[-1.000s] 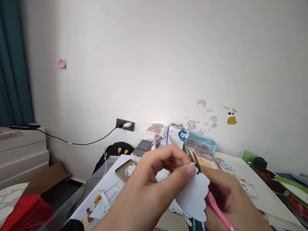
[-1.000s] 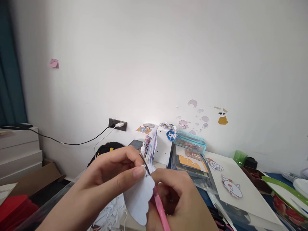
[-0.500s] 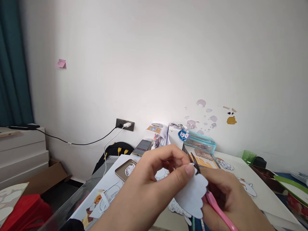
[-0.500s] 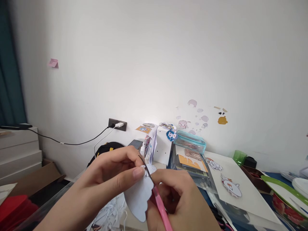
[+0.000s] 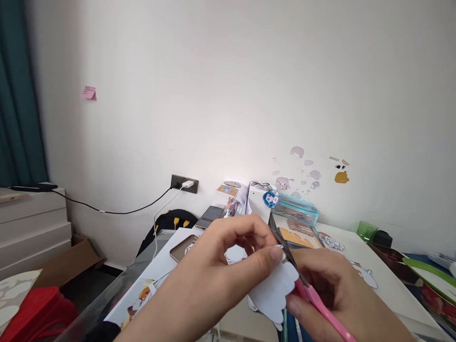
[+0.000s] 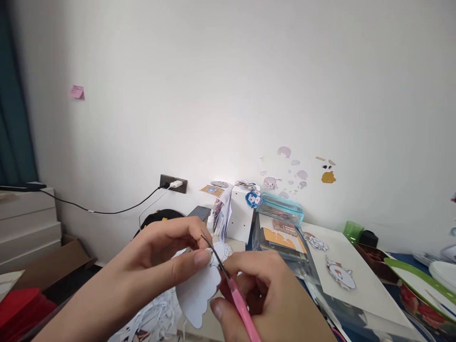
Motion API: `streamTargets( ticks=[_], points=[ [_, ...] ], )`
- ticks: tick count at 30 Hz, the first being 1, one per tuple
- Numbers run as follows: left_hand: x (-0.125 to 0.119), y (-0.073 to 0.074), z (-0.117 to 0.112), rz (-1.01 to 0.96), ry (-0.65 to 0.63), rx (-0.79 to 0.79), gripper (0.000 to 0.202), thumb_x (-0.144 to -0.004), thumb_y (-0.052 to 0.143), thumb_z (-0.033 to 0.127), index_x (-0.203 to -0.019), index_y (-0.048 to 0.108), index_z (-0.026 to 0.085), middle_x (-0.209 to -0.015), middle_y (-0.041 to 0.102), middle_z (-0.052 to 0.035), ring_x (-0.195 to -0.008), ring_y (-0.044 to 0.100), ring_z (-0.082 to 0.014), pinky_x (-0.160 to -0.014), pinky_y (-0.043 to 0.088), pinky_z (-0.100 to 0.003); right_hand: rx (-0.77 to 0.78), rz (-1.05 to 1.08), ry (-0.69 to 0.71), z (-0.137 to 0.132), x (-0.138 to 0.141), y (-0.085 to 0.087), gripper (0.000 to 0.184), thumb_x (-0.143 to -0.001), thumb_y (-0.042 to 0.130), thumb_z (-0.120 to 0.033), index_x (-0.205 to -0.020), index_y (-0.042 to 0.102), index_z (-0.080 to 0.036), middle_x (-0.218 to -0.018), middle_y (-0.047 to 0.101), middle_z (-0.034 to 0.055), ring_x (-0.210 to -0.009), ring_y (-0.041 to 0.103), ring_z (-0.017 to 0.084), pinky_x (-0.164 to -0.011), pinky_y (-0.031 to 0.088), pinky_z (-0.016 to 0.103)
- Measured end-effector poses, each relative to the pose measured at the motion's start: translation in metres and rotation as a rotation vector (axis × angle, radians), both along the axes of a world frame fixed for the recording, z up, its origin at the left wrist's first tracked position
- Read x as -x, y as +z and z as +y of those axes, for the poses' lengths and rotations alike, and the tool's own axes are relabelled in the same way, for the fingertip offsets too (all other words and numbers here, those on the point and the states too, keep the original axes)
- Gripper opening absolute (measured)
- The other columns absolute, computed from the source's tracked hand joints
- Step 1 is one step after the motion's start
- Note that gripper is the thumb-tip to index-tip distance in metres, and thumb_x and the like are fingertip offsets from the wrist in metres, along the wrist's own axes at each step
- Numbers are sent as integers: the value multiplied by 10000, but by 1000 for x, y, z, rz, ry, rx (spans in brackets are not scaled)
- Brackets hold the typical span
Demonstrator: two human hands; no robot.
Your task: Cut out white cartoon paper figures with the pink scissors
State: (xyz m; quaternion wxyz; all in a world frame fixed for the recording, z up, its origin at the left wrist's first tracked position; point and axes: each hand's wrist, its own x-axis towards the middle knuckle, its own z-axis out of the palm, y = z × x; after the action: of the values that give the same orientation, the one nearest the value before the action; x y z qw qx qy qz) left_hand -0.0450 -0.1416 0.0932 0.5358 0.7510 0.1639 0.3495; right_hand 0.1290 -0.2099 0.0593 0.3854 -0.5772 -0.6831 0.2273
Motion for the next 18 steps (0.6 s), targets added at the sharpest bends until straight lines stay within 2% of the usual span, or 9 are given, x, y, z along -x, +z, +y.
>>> streamTargets(
  ticks=[3,8,18],
  points=[
    [0,-4,3,-7,-6,-17,169,-861,579,325,-742,579,206,-740,523,42,-702,462,-101,-595,367,-188,41,-52,52,1,-3,2,68,-686,547,-232,-662,485,-215,-609,419,-38,-538,407,139,-520,362,278],
    [1,-11,6,-42,-10,-41,152,-858,584,346,-767,589,225,-740,530,51,-710,471,-99,-597,370,-183,58,-89,42,-1,-3,5,107,-691,528,-232,-640,435,-220,-604,381,-43,-545,373,136,-520,325,274],
    [1,-9,8,22,16,-49,147,-850,583,345,-759,586,229,-727,535,56,-647,452,-89,-552,358,-187,89,-103,89,-1,-5,11,85,-713,511,-246,-650,463,-216,-614,406,-34,-566,377,144,-563,341,282]
  ],
)
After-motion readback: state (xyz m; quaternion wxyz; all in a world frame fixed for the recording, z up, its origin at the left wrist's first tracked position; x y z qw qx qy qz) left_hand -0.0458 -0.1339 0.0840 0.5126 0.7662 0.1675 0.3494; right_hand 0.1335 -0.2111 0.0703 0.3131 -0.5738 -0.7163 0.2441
